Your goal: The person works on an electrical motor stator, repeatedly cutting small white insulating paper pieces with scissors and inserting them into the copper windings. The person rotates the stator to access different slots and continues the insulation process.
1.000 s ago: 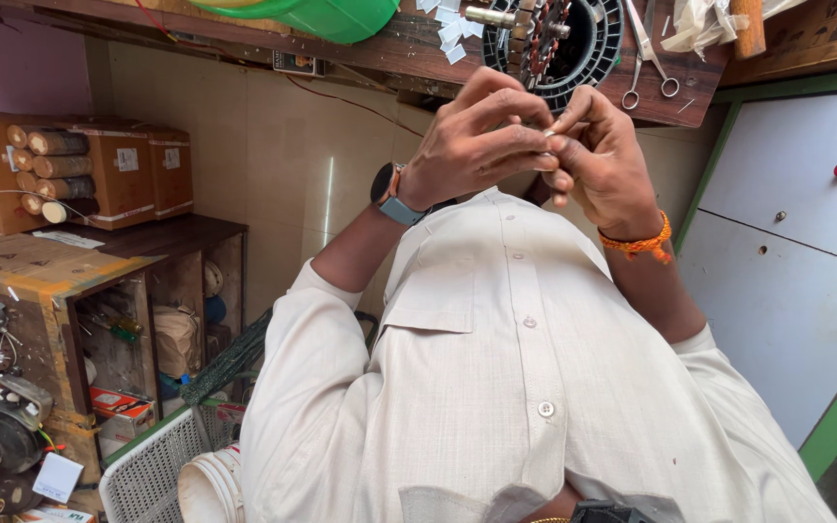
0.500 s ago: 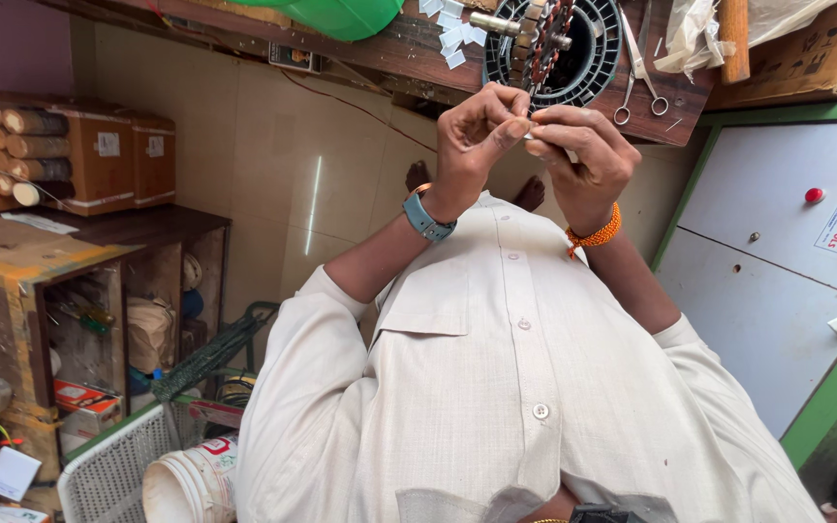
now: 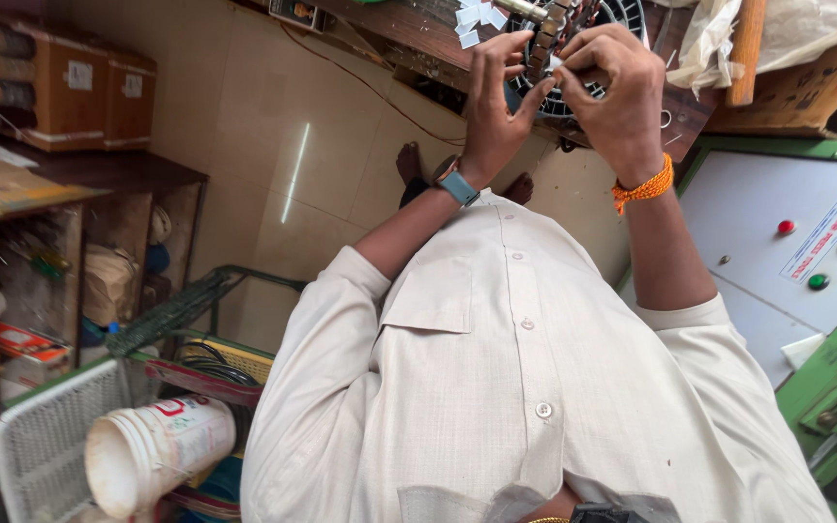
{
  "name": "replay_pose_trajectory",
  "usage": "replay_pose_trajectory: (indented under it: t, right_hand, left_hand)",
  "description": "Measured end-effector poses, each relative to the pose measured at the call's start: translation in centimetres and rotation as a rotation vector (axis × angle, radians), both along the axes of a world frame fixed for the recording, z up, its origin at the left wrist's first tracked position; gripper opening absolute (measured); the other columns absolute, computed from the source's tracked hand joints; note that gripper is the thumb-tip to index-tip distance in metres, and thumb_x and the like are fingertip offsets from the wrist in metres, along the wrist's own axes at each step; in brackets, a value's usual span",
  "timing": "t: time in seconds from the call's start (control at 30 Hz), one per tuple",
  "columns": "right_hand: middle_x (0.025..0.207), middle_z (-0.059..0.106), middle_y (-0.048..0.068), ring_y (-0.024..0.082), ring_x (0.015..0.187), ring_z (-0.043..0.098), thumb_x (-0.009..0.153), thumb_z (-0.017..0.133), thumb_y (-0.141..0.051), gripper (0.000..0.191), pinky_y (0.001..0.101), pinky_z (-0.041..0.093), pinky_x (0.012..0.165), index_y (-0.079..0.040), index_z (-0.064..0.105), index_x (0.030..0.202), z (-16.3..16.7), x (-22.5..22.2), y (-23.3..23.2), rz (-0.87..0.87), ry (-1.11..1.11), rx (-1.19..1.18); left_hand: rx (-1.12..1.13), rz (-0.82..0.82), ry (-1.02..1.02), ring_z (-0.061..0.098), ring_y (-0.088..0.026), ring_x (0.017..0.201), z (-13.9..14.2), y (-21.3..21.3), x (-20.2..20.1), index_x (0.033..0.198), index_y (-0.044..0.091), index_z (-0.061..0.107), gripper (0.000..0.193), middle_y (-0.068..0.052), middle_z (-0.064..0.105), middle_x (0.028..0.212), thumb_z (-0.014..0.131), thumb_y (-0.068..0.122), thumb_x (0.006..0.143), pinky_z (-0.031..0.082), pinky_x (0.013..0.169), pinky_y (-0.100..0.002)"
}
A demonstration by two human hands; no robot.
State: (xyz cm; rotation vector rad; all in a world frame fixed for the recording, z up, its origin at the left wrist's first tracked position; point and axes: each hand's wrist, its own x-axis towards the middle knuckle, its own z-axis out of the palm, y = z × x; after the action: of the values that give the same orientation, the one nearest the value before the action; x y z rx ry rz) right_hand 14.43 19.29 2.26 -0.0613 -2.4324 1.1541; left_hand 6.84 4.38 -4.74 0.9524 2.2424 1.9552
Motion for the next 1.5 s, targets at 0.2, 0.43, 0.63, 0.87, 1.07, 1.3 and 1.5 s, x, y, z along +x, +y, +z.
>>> replay_pose_trajectory:
  t: [0.2,0.43,0.63,0.87,1.07,1.3,1.5]
  right_hand:
    - [0.113,0.074,0.012,0.016,0.096,0.072,0.099,0.08,0.013,0.011,0.0264,0.064,0.084,0.006,0.072,0.1,-1.7,-2.0,1.7,0.05,-0.028,-0.08]
    - [0.108,0.072,0.013,0.021,0.092,0.072,0.095,0.082,0.014,0.014,0.0306,0.06,0.081,0.006,0.07,0.098,-2.8,-1.2,2.0,0.026,0.22,0.039]
    - [0.104,0.073,0.012,0.019,0.09,0.073,0.097,0.08,0.012,0.012,0.0289,0.061,0.08,0.004,0.072,0.099,-2.4,-1.4,2.8,-0.072,0.186,0.025]
    - [0.102,0.07,0.012,0.02,0.087,0.07,0.101,0.085,0.006,0.012,0.0309,0.057,0.076,0.004,0.073,0.101,-1.2,-1.8,2.4,-0.088,0.166,0.029]
    - [0.108,0.068,0.011,0.016,0.091,0.071,0.1,0.08,-0.006,0.018,0.027,0.057,0.073,0.004,0.072,0.112,-1.4,-0.9,1.8,-0.168,0.254,-0.237]
    - [0.1,0.076,0.011,0.014,0.085,0.071,0.098,0.084,-0.001,0.011,0.0278,0.057,0.072,0.003,0.077,0.105,-2.8,-1.4,2.9,-0.295,0.282,-0.178]
    - [0.101,0.075,0.012,0.018,0.087,0.073,0.095,0.083,0.008,0.013,0.0298,0.06,0.077,0.002,0.077,0.106,-2.3,-1.6,3.0,-0.26,0.281,-0.062]
  left_hand:
    - [-0.097,0.1,-0.002,0.068,-0.016,0.095,-1.1,0.6,0.7,0.127,0.012,0.058,0.038,-0.004,0.06,0.113,0.077,0.012,0.094,0.06,0.083,-0.031]
    - [-0.141,0.047,-0.016,0.072,-0.016,0.099,1.3,1.3,0.3,0.121,0.01,0.059,0.038,-0.004,0.061,0.112,0.079,0.004,0.089,0.065,0.082,-0.028]
    - [-0.115,-0.105,-0.018,0.072,-0.017,0.103,2.3,1.9,-1.3,0.126,0.008,0.058,0.043,-0.005,0.063,0.119,0.08,-0.001,0.09,0.064,0.084,-0.03]
    - [-0.092,-0.128,0.039,0.07,-0.017,0.102,2.2,1.7,-2.5,0.13,0.009,0.059,0.049,-0.006,0.062,0.118,0.084,0.002,0.088,0.063,0.083,-0.03]
    - [-0.044,-0.154,-0.149,0.071,-0.013,0.089,3.2,1.8,-2.0,0.147,0.016,0.051,0.071,-0.003,0.066,0.109,0.087,0.01,0.087,0.064,0.079,-0.028]
    - [-0.038,-0.161,-0.176,0.072,-0.012,0.094,3.8,2.9,-1.7,0.145,0.022,0.055,0.06,-0.002,0.064,0.112,0.084,0.016,0.092,0.066,0.08,-0.028]
    - [-0.151,-0.083,-0.115,0.069,-0.013,0.09,4.0,3.5,-0.5,0.147,0.023,0.051,0.06,-0.002,0.06,0.115,0.081,0.016,0.095,0.062,0.082,-0.029]
